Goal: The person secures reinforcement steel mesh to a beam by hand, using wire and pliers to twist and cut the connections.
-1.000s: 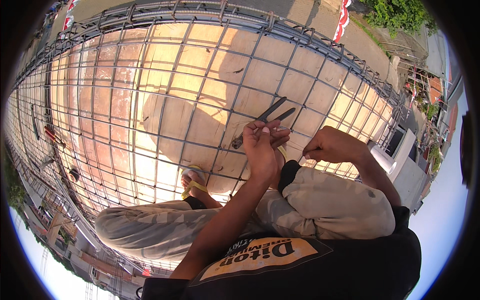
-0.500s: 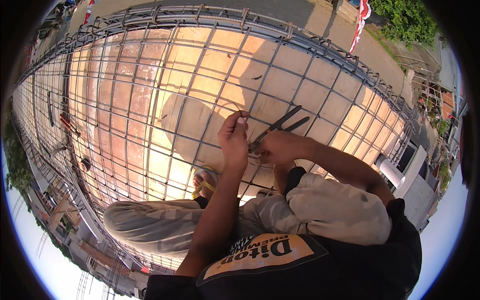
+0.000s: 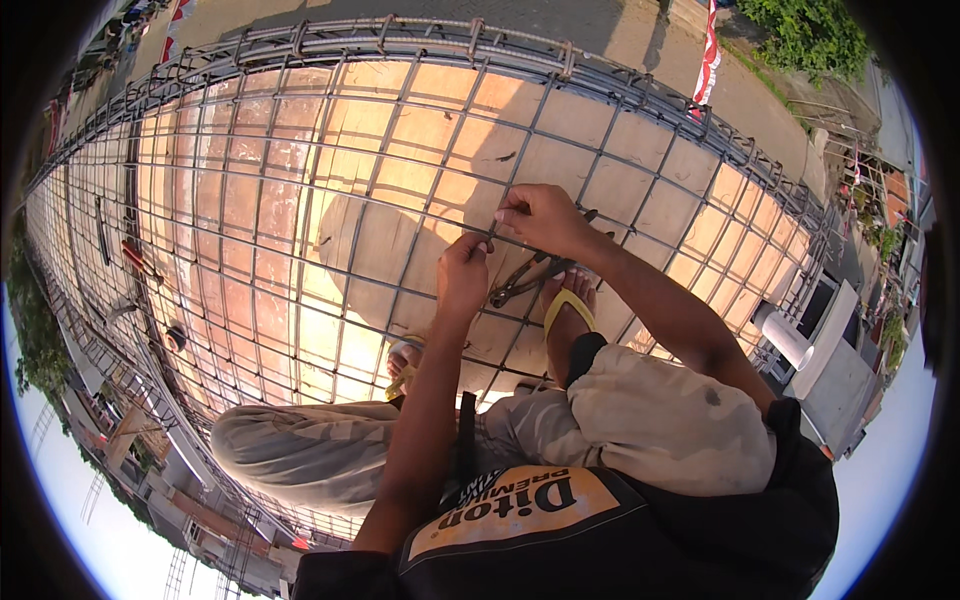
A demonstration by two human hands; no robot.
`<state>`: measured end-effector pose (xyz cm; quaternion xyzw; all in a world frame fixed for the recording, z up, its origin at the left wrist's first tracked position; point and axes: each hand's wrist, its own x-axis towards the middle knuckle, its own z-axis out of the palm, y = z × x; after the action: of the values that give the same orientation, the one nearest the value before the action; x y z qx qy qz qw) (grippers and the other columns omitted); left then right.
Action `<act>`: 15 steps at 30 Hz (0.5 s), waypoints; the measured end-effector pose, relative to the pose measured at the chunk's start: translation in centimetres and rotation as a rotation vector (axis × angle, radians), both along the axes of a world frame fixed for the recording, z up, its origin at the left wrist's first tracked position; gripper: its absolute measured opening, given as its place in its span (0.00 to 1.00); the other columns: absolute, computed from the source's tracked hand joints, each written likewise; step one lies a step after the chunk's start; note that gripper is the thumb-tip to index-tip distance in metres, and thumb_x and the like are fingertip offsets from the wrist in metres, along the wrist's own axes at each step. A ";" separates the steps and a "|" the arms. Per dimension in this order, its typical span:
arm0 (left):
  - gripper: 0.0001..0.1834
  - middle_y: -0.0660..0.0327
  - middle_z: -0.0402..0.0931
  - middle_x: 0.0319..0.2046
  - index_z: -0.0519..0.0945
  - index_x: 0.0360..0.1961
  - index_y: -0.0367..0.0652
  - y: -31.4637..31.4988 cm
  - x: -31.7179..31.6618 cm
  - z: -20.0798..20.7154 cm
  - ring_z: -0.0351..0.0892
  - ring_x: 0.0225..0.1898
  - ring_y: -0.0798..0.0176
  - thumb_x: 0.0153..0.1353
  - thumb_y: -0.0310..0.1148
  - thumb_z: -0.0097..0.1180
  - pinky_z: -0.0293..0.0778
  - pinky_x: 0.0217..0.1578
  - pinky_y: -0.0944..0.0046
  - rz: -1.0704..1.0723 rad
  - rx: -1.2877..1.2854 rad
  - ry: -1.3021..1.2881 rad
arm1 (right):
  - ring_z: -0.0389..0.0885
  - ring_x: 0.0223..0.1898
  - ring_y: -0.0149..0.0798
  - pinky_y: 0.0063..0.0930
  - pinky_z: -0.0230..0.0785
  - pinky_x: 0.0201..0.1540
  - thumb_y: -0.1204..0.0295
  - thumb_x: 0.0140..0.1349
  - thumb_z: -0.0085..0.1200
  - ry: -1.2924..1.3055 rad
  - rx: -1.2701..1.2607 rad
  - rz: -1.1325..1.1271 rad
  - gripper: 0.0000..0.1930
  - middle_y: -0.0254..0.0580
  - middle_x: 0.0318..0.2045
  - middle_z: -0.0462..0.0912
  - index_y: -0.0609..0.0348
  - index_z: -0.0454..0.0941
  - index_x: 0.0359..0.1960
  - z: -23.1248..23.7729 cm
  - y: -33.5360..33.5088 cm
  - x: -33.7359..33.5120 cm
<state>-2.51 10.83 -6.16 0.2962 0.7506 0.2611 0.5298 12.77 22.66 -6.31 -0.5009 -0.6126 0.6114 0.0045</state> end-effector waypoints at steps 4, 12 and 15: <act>0.10 0.47 0.78 0.25 0.82 0.36 0.34 1.5 1.2 -0.1 0.79 0.27 0.53 0.67 0.29 0.50 0.72 0.33 0.54 0.043 -0.040 0.049 | 0.84 0.31 0.33 0.29 0.76 0.37 0.69 0.64 0.63 0.006 0.213 0.077 0.12 0.41 0.31 0.85 0.66 0.83 0.42 -0.7 0.9 0.1; 0.13 0.42 0.84 0.38 0.86 0.41 0.40 4.4 1.6 -1.2 0.84 0.44 0.39 0.63 0.29 0.49 0.77 0.43 0.47 -0.119 -0.072 0.364 | 0.86 0.33 0.41 0.34 0.77 0.38 0.68 0.62 0.60 -0.044 0.306 -0.026 0.17 0.47 0.34 0.87 0.65 0.82 0.49 -0.4 6.2 0.6; 0.15 0.45 0.85 0.33 0.86 0.43 0.41 4.8 1.6 -2.1 0.86 0.37 0.46 0.62 0.29 0.49 0.79 0.40 0.50 -0.027 0.072 0.387 | 0.85 0.26 0.34 0.28 0.76 0.29 0.70 0.64 0.57 -0.099 0.238 0.087 0.14 0.45 0.30 0.86 0.68 0.82 0.45 -0.3 6.8 -0.2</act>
<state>-0.95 15.67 -8.21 0.3697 0.8245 0.2191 0.3681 12.54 29.50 -6.63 -0.4994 -0.7015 0.5085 0.0068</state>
